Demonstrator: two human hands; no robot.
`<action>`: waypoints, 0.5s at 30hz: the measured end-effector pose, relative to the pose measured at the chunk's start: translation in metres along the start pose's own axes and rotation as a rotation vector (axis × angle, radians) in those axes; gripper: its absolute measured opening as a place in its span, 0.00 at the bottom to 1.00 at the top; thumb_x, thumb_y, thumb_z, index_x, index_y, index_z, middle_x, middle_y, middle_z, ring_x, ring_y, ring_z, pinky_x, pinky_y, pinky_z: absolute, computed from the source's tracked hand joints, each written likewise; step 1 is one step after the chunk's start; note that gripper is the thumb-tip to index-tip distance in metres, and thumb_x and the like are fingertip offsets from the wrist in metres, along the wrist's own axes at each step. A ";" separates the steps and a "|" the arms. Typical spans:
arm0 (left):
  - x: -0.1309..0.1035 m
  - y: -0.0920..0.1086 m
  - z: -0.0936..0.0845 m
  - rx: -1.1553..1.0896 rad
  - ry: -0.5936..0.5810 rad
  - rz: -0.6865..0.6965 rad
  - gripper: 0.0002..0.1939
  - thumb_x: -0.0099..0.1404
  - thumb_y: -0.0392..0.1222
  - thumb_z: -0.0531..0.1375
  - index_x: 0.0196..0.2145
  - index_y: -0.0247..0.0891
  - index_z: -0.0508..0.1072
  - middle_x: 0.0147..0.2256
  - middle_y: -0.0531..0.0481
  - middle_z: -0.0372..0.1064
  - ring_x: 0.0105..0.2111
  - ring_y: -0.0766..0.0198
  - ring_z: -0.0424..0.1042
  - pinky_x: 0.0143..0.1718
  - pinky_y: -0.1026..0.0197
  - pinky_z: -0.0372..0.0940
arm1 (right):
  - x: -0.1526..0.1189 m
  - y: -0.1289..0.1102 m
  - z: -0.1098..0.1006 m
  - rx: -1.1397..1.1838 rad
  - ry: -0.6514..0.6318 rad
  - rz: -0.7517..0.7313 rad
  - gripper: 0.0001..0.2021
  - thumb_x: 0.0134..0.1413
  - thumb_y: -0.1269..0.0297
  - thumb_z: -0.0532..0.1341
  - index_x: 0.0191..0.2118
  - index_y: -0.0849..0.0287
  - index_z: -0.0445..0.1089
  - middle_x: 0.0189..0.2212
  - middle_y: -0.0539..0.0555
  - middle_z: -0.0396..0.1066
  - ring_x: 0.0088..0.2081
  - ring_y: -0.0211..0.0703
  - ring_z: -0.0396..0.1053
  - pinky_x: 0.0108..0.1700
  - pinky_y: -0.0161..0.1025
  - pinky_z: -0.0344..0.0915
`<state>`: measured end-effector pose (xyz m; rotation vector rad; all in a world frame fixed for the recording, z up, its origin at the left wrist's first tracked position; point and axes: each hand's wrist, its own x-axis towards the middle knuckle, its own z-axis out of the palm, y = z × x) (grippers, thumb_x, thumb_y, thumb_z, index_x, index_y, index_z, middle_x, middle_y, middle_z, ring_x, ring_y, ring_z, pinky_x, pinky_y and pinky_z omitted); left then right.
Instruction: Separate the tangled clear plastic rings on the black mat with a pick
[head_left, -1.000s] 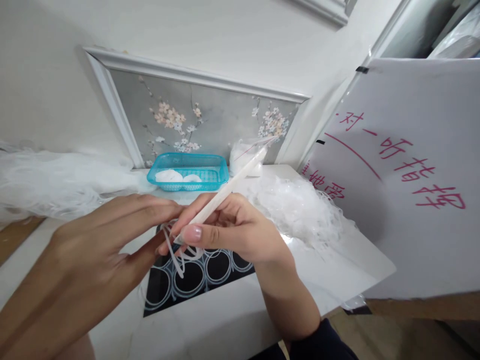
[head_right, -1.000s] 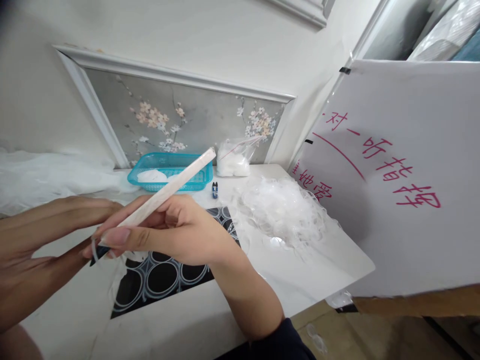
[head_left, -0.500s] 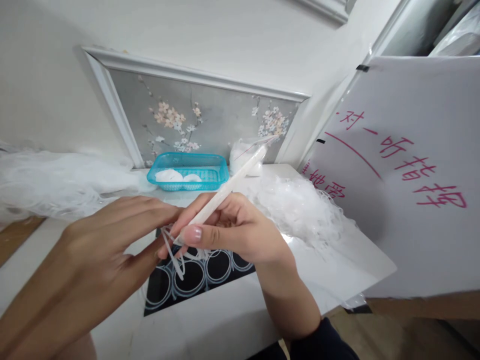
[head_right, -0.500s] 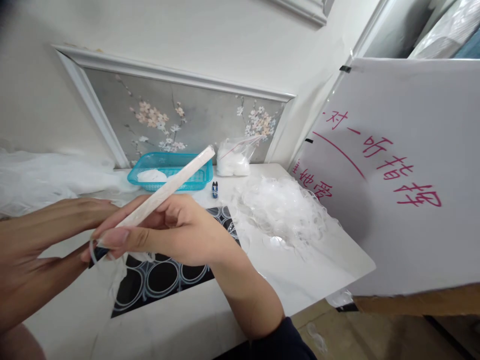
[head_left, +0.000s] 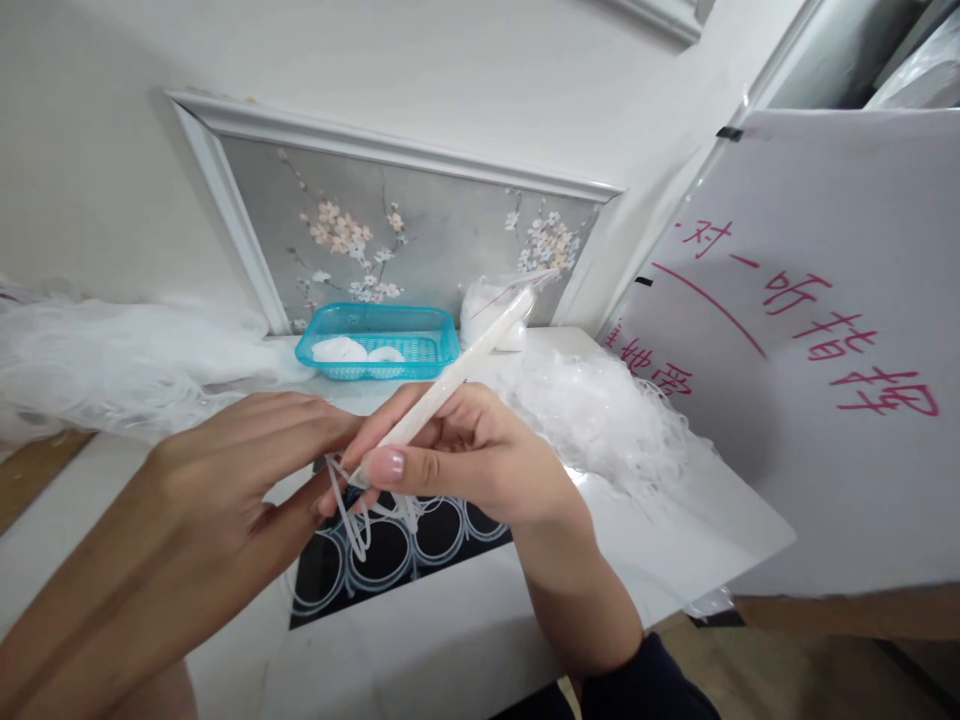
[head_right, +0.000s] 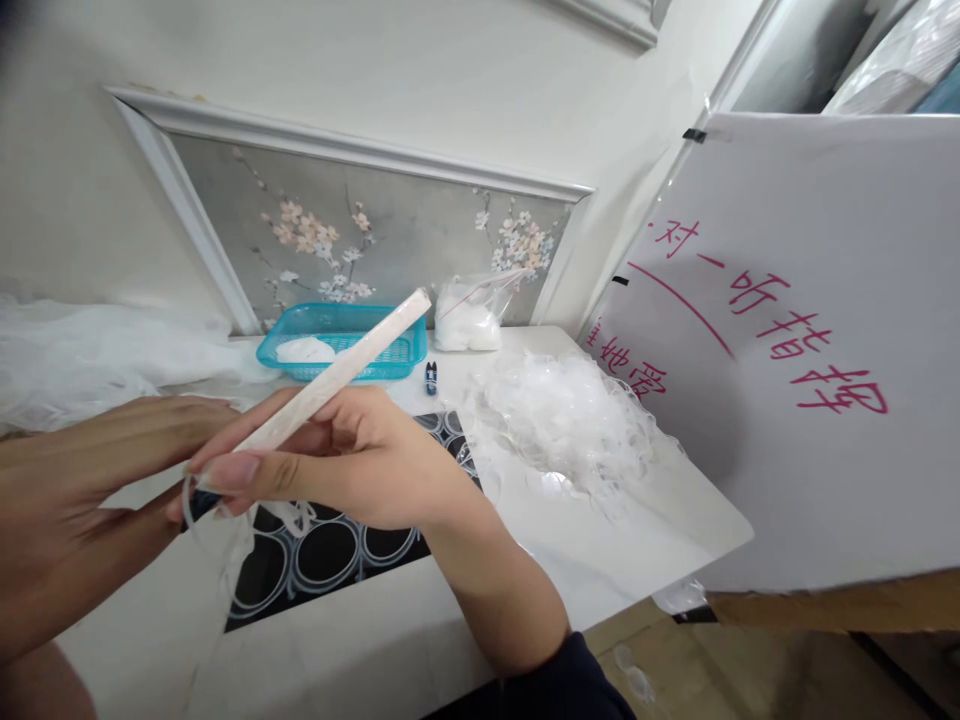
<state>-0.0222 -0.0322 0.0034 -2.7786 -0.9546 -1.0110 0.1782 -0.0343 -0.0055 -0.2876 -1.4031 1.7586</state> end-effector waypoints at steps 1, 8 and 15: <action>0.000 0.000 0.000 -0.002 0.000 0.003 0.12 0.71 0.44 0.52 0.49 0.54 0.71 0.37 0.61 0.72 0.39 0.69 0.71 0.37 0.67 0.62 | 0.000 0.000 0.000 0.000 -0.002 -0.006 0.03 0.55 0.64 0.65 0.35 0.57 0.74 0.30 0.50 0.74 0.34 0.38 0.72 0.41 0.35 0.70; 0.003 0.000 -0.002 -0.017 -0.007 0.033 0.12 0.71 0.43 0.51 0.47 0.53 0.71 0.37 0.61 0.72 0.38 0.70 0.71 0.37 0.67 0.62 | 0.001 0.001 0.000 -0.004 -0.008 -0.008 0.04 0.55 0.64 0.65 0.35 0.57 0.74 0.30 0.50 0.74 0.34 0.37 0.71 0.42 0.36 0.70; 0.002 -0.002 -0.001 0.025 -0.009 0.047 0.12 0.71 0.43 0.50 0.48 0.52 0.70 0.37 0.61 0.72 0.39 0.70 0.71 0.37 0.67 0.62 | 0.001 0.001 0.000 0.000 -0.010 -0.011 0.02 0.56 0.64 0.64 0.35 0.56 0.74 0.30 0.49 0.74 0.34 0.36 0.71 0.41 0.34 0.70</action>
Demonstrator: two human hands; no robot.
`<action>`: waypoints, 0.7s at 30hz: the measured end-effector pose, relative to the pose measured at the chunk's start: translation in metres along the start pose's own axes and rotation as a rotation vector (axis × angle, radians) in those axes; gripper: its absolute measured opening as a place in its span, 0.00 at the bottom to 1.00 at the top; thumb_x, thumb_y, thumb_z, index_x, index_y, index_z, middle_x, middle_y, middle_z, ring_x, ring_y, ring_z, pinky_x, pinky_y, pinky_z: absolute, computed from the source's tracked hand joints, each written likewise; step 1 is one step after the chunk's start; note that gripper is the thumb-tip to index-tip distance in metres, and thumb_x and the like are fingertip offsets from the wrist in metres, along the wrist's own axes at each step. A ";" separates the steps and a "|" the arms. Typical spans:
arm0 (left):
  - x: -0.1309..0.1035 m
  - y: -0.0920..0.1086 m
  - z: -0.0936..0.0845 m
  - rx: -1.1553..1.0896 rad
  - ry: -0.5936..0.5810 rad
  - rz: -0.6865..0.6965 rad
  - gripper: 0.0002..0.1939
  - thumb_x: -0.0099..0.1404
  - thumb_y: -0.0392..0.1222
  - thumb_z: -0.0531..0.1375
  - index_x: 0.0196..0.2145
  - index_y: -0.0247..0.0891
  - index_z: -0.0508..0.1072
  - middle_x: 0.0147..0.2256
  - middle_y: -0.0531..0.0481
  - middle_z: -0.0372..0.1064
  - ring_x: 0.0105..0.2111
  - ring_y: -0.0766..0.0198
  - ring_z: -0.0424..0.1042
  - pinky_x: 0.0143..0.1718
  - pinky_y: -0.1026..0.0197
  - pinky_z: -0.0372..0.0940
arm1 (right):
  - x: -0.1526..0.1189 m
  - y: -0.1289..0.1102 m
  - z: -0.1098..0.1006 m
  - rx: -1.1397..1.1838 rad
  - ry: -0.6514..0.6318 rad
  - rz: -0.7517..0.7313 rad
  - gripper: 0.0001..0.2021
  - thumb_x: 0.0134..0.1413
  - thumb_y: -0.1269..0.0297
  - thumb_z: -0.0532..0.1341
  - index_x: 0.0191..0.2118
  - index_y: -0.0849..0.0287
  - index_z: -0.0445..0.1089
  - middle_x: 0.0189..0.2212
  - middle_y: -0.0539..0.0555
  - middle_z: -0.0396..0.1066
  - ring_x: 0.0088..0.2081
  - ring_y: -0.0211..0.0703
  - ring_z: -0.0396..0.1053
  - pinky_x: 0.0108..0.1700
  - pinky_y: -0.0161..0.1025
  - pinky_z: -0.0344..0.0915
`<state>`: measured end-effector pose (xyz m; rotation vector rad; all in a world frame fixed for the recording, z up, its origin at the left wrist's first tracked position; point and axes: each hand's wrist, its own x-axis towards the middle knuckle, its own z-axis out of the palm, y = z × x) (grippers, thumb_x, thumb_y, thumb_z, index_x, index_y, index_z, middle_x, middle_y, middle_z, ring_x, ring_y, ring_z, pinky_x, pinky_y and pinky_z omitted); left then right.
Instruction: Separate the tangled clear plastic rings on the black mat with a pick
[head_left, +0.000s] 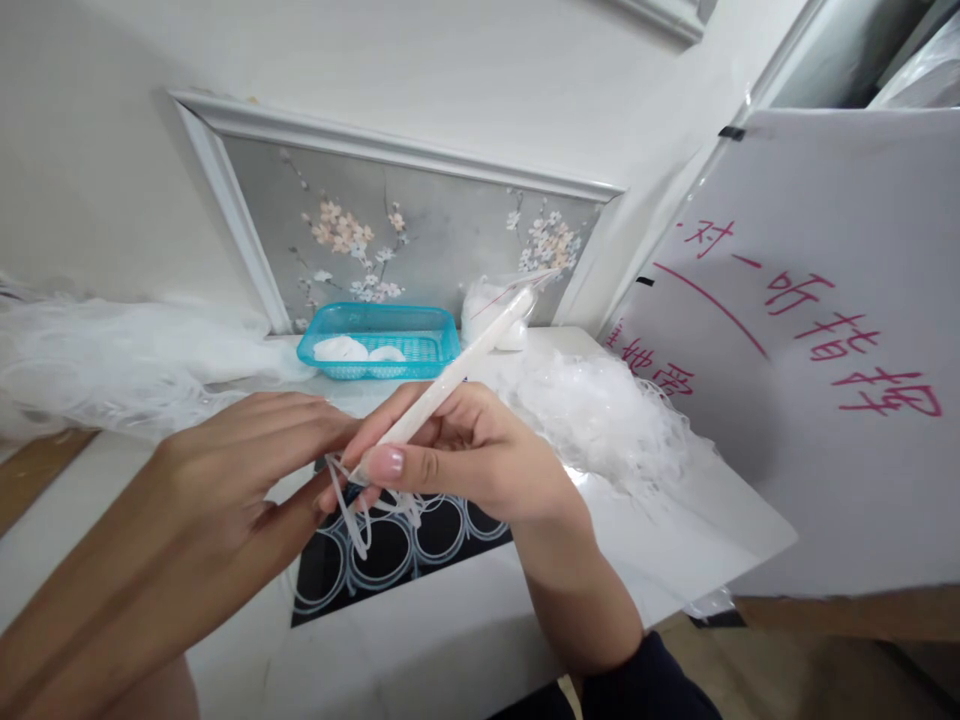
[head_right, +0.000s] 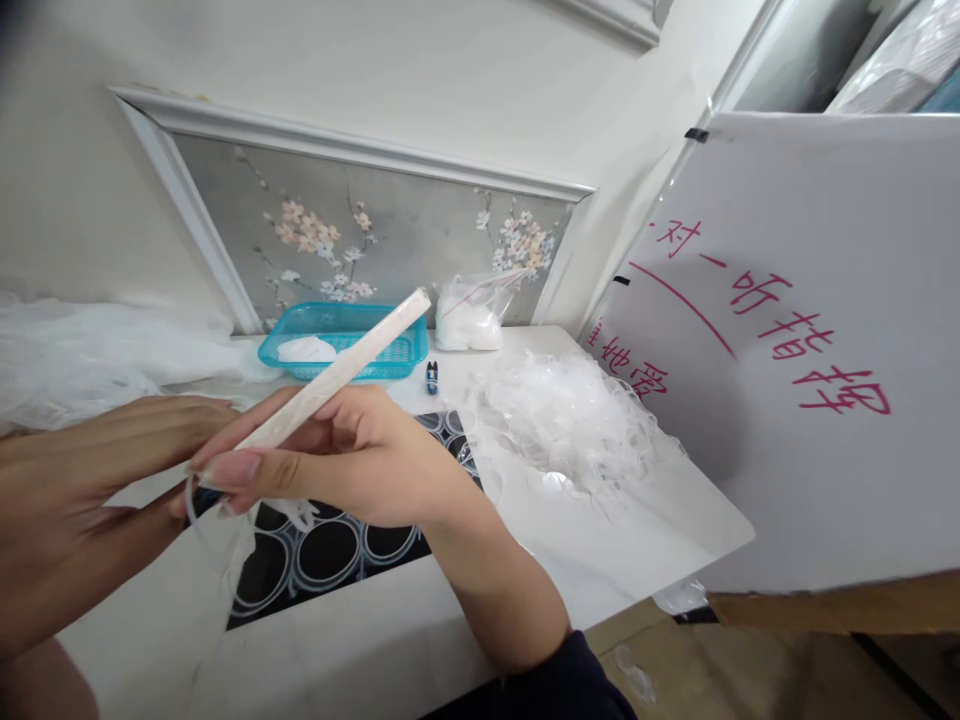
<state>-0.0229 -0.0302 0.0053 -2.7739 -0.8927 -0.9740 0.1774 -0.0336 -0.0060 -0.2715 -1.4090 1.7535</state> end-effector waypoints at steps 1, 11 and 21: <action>0.000 0.000 0.000 0.008 0.008 -0.001 0.12 0.71 0.43 0.50 0.48 0.52 0.70 0.38 0.61 0.72 0.38 0.70 0.71 0.36 0.67 0.62 | 0.000 0.000 0.000 0.005 -0.005 0.000 0.02 0.56 0.65 0.64 0.35 0.56 0.74 0.30 0.49 0.74 0.34 0.37 0.72 0.41 0.34 0.70; 0.004 0.002 0.001 0.062 0.028 -0.002 0.15 0.65 0.38 0.49 0.44 0.50 0.72 0.32 0.62 0.72 0.29 0.69 0.70 0.29 0.68 0.63 | 0.001 0.001 -0.003 -0.034 0.034 0.003 0.04 0.52 0.66 0.67 0.35 0.58 0.74 0.30 0.49 0.74 0.32 0.35 0.72 0.38 0.32 0.72; 0.004 0.002 0.000 0.061 0.001 -0.006 0.10 0.66 0.44 0.52 0.41 0.47 0.71 0.30 0.60 0.73 0.26 0.67 0.70 0.24 0.66 0.60 | 0.002 -0.001 -0.003 -0.031 0.037 0.014 0.05 0.51 0.66 0.68 0.34 0.57 0.74 0.30 0.49 0.75 0.33 0.37 0.73 0.39 0.33 0.73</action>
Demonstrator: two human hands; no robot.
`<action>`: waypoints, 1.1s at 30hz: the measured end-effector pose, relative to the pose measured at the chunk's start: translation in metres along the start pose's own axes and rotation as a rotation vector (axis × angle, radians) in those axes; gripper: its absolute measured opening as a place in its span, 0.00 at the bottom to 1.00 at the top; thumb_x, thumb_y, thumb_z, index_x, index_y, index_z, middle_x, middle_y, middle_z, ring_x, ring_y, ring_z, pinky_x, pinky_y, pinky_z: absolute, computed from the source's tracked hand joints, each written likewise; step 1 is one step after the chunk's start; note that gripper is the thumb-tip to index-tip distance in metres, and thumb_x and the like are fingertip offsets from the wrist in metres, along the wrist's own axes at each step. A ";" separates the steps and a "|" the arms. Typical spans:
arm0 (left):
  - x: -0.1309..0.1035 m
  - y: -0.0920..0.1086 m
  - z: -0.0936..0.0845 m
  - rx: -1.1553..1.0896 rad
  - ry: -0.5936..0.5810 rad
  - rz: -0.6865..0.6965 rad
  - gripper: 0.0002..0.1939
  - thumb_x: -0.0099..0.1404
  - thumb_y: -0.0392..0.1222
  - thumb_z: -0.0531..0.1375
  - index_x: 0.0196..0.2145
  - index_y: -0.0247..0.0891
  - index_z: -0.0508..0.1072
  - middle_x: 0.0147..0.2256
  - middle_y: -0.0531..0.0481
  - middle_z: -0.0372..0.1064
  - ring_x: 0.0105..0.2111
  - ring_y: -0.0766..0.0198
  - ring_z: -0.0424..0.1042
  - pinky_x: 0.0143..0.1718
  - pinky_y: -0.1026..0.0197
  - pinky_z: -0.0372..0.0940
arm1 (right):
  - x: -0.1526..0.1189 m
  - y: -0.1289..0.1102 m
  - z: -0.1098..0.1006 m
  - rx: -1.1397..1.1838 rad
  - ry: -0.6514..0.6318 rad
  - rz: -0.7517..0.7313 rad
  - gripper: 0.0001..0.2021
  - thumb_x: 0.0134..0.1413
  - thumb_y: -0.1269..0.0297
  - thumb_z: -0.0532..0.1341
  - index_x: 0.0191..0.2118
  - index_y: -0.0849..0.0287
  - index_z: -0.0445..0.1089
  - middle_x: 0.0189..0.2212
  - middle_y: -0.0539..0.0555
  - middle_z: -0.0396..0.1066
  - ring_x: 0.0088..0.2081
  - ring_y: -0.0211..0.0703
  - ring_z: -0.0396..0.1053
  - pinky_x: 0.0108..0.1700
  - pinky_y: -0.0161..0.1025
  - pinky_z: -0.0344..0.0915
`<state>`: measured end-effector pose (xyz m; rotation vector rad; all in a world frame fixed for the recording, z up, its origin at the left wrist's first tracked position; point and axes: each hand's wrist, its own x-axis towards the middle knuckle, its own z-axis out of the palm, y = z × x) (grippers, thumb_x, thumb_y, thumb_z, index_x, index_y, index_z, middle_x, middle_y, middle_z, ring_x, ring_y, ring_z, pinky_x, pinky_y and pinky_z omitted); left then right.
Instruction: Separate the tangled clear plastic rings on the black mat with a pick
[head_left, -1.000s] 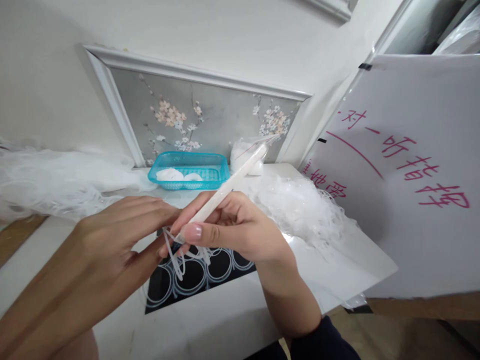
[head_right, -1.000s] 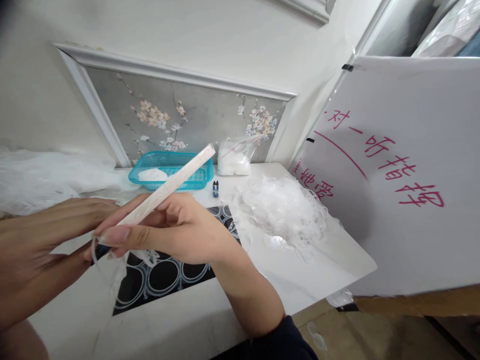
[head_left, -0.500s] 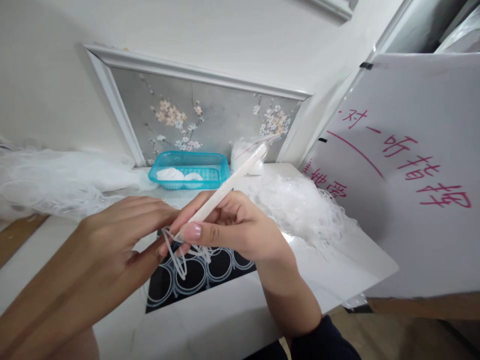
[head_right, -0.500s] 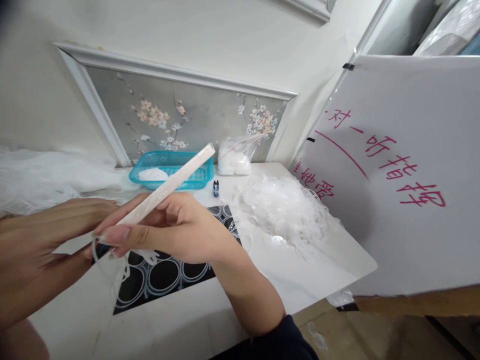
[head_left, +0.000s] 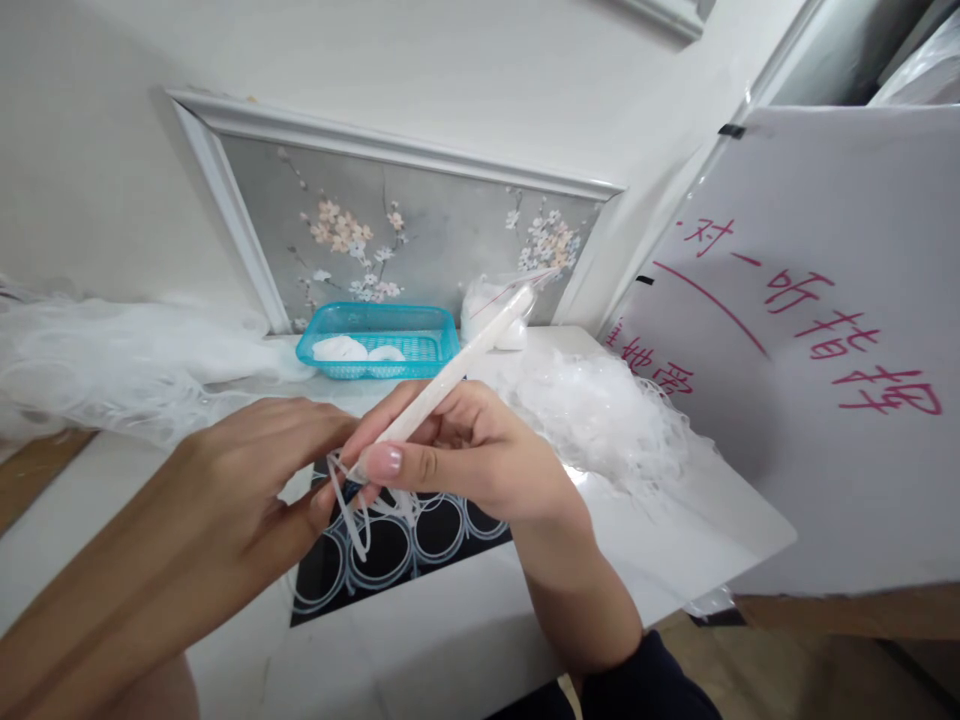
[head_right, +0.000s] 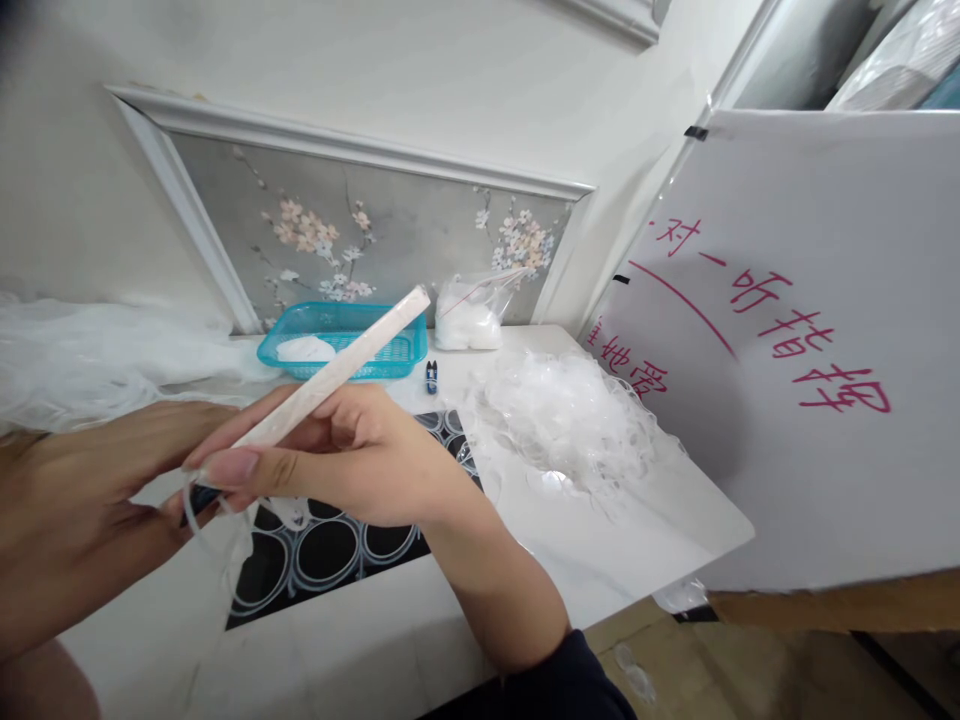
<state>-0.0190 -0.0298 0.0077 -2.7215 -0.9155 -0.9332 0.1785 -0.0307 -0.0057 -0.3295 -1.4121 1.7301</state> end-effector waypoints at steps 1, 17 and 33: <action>0.000 0.000 0.000 0.001 0.009 -0.001 0.10 0.66 0.43 0.51 0.40 0.47 0.71 0.30 0.60 0.72 0.25 0.67 0.69 0.24 0.66 0.61 | 0.000 0.000 0.000 -0.002 0.001 0.000 0.06 0.50 0.65 0.69 0.34 0.58 0.74 0.30 0.50 0.75 0.33 0.37 0.73 0.39 0.34 0.73; -0.001 0.000 0.003 -0.064 -0.026 -0.025 0.09 0.66 0.43 0.53 0.42 0.47 0.70 0.33 0.59 0.74 0.29 0.66 0.71 0.27 0.65 0.61 | 0.001 0.002 -0.001 0.009 -0.032 -0.052 0.03 0.53 0.67 0.66 0.35 0.58 0.74 0.30 0.48 0.74 0.32 0.34 0.73 0.39 0.32 0.72; 0.004 0.004 0.004 -0.011 -0.097 -0.057 0.11 0.68 0.41 0.49 0.41 0.44 0.71 0.32 0.55 0.75 0.29 0.65 0.74 0.25 0.64 0.64 | 0.000 0.002 0.002 0.031 -0.060 -0.080 0.04 0.51 0.69 0.69 0.35 0.55 0.77 0.29 0.46 0.75 0.33 0.34 0.72 0.37 0.28 0.68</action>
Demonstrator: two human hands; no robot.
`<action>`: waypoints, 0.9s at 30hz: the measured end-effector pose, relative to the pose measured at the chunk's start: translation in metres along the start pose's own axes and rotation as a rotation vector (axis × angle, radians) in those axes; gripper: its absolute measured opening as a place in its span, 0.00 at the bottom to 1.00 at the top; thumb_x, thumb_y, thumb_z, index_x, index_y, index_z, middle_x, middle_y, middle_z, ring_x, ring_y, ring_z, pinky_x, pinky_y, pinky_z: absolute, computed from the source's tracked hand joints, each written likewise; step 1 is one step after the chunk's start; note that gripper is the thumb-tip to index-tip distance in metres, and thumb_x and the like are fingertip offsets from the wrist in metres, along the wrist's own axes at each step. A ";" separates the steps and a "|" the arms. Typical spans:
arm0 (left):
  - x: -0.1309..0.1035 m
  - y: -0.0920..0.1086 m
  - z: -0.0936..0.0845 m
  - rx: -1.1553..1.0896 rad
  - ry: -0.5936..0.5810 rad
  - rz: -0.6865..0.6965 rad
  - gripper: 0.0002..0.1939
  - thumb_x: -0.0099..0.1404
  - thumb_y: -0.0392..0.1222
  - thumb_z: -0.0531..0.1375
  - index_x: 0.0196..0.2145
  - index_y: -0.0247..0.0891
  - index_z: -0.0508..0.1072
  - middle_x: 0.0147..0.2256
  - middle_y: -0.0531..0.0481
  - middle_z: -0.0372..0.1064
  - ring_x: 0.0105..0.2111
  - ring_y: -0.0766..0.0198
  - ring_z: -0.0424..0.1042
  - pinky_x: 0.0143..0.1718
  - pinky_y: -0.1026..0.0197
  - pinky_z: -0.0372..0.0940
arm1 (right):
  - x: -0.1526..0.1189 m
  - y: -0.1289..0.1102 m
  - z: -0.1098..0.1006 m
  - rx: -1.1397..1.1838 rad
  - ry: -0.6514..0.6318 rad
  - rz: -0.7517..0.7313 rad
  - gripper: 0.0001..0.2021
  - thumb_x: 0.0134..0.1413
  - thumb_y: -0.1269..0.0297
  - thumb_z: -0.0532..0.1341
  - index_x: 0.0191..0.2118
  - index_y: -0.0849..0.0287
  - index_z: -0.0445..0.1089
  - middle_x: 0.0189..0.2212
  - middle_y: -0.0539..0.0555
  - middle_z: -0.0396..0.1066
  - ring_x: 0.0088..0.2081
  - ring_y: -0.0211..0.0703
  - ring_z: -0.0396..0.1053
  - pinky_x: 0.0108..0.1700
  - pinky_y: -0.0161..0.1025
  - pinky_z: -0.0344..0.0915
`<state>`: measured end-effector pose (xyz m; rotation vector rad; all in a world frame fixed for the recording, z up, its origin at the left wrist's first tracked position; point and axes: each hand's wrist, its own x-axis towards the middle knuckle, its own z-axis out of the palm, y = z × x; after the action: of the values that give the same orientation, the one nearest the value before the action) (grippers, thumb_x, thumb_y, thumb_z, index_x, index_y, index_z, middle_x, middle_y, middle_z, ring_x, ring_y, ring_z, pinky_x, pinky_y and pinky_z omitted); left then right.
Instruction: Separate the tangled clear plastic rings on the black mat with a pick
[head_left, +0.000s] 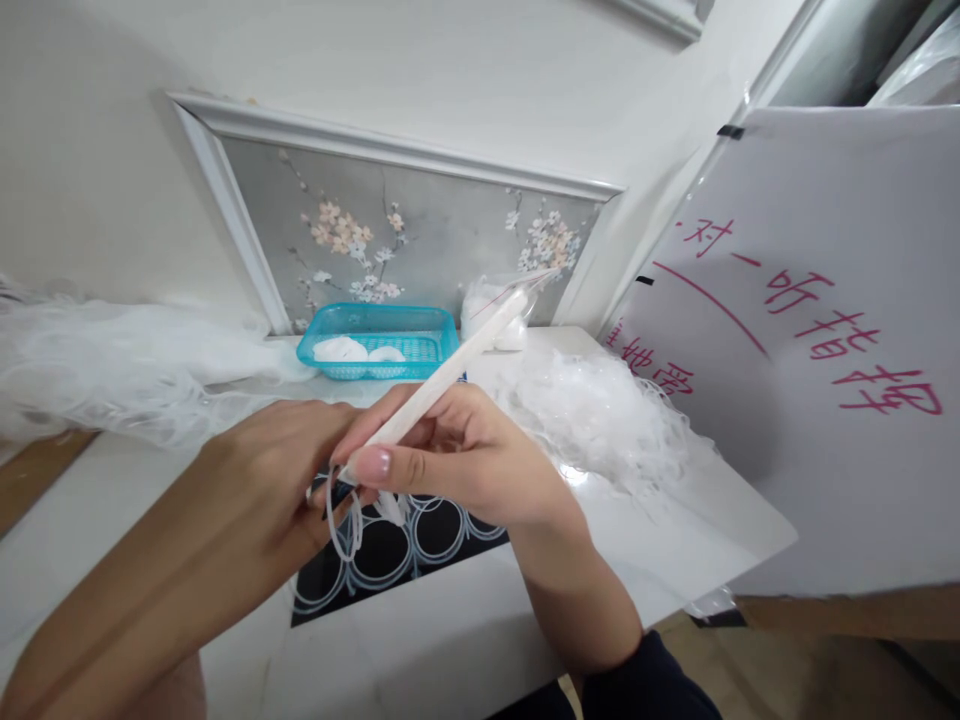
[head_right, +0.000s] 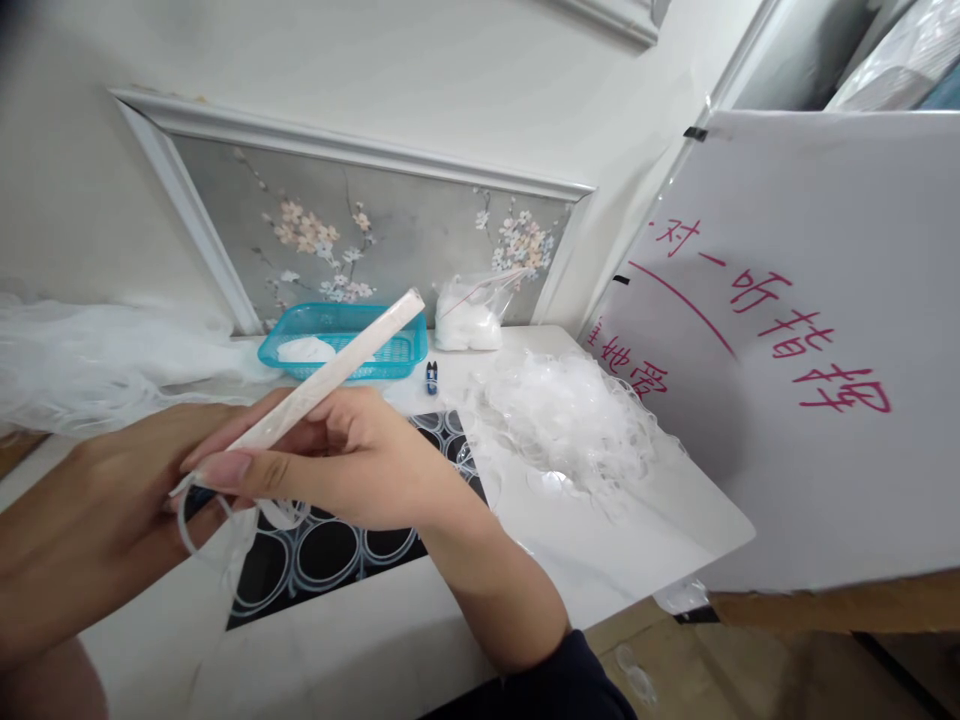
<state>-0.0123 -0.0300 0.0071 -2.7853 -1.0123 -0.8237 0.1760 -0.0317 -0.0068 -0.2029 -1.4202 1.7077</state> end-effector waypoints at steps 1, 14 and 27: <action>0.001 0.001 0.000 0.005 -0.010 -0.005 0.12 0.68 0.41 0.49 0.41 0.43 0.71 0.32 0.55 0.75 0.29 0.65 0.74 0.25 0.64 0.64 | 0.000 0.000 0.000 -0.013 -0.004 -0.012 0.05 0.51 0.69 0.68 0.35 0.54 0.77 0.29 0.46 0.75 0.33 0.33 0.72 0.37 0.28 0.68; 0.002 0.003 0.000 -0.013 0.020 0.001 0.11 0.66 0.39 0.49 0.38 0.43 0.72 0.30 0.56 0.74 0.28 0.66 0.73 0.24 0.66 0.64 | 0.000 -0.002 0.003 -0.105 0.084 0.095 0.09 0.46 0.56 0.70 0.33 0.52 0.76 0.30 0.49 0.76 0.34 0.41 0.74 0.39 0.36 0.72; 0.010 0.009 -0.001 -0.043 0.037 0.007 0.14 0.61 0.38 0.49 0.34 0.43 0.74 0.29 0.55 0.75 0.27 0.65 0.74 0.22 0.65 0.63 | 0.000 -0.002 0.006 -0.160 0.131 0.115 0.08 0.47 0.54 0.69 0.32 0.49 0.77 0.28 0.47 0.73 0.33 0.40 0.72 0.36 0.34 0.71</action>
<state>-0.0011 -0.0312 0.0144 -2.7963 -0.9909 -0.9026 0.1737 -0.0357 -0.0030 -0.4846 -1.4715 1.6403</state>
